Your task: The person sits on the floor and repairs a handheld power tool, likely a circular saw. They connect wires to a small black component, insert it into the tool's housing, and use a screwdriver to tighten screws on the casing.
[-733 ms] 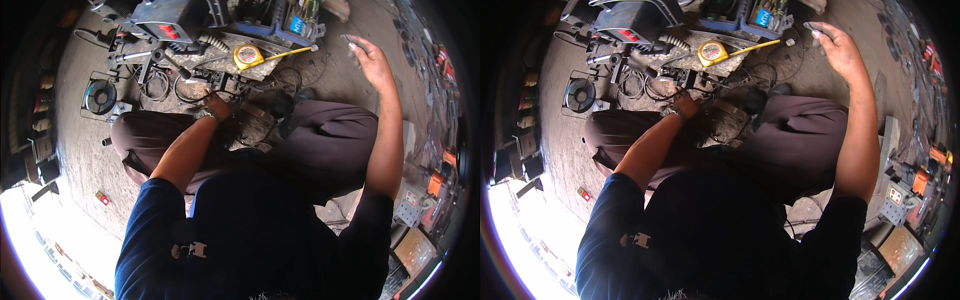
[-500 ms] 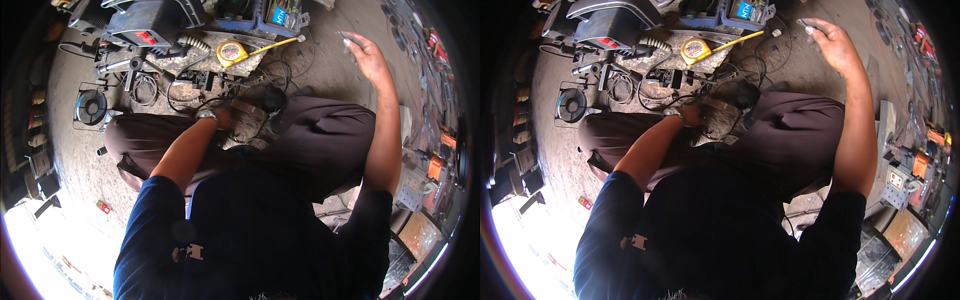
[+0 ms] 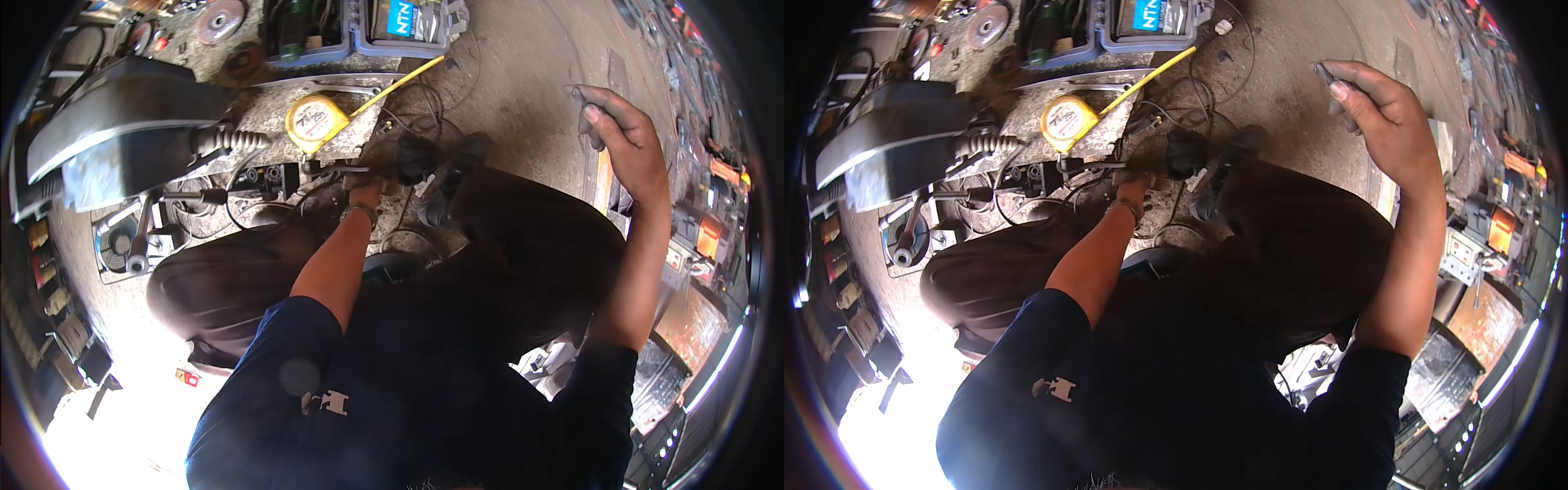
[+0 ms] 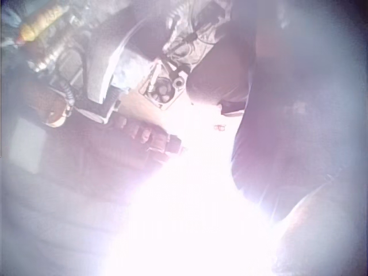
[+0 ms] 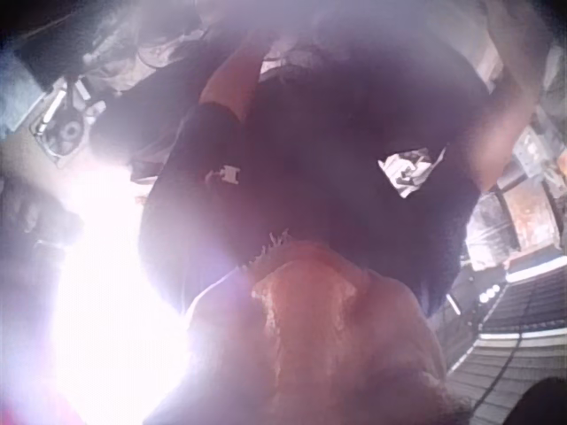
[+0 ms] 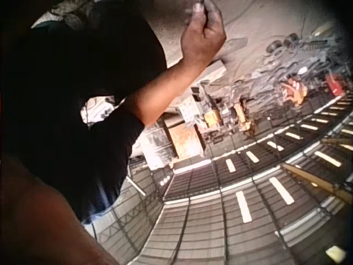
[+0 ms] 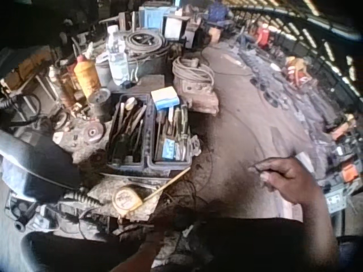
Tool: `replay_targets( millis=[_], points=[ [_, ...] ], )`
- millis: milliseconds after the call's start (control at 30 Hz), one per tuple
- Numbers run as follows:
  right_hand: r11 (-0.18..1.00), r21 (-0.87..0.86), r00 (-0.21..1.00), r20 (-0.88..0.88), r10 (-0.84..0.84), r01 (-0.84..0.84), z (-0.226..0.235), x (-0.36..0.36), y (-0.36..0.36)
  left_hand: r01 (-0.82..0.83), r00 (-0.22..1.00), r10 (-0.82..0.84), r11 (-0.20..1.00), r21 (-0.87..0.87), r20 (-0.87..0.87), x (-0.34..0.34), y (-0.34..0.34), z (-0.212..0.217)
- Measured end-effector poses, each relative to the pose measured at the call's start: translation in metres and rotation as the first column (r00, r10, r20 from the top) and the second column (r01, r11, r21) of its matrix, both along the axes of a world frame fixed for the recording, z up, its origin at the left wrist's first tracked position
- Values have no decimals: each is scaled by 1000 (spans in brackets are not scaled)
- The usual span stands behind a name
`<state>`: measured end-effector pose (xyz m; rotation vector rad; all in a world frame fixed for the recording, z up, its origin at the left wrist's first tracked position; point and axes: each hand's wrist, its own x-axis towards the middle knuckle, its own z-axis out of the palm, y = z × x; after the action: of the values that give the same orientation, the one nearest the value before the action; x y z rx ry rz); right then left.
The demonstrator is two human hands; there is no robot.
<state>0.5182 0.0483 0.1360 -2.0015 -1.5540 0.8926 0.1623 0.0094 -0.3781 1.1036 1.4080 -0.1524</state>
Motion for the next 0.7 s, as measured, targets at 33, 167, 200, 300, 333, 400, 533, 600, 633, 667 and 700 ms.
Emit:
replay_targets(
  millis=[33,167,200,300,333,400,533,600,633,667,700],
  points=[
    [1000,-20,1000,-17,-4,4,-1,1,0,-234,970,240,962,-138,28,4,-2,5],
    [998,-38,999,18,51,-50,4,-3,16,-682,672,735,662,-313,90,7,-7,3],
    [997,-21,996,44,75,-74,4,-7,22,-643,726,681,720,-260,92,5,-8,2],
    [991,53,991,54,120,-123,-10,-4,32,-584,809,586,798,-146,-37,3,8,48],
    [991,63,993,24,116,-117,-15,-3,36,-654,755,653,743,-143,-62,-1,11,59],
    [989,78,992,0,128,-127,-20,-6,45,-846,508,859,487,-217,-56,-25,12,54],
    [995,36,995,-38,94,-93,-27,-7,61,-333,830,326,941,66,-453,-76,55,65],
    [998,13,994,-93,59,-58,-31,-15,67,329,719,-169,937,117,-674,-115,72,43],
    [998,13,995,-74,67,-67,-33,-15,66,568,602,-339,818,89,-723,-129,79,47],
    [998,10,996,-58,67,-67,-36,-14,62,560,588,-354,827,50,-728,-140,85,55],
    [997,8,997,-43,71,-71,-37,-15,60,547,574,-366,837,10,-733,-153,92,59]
  ],
)
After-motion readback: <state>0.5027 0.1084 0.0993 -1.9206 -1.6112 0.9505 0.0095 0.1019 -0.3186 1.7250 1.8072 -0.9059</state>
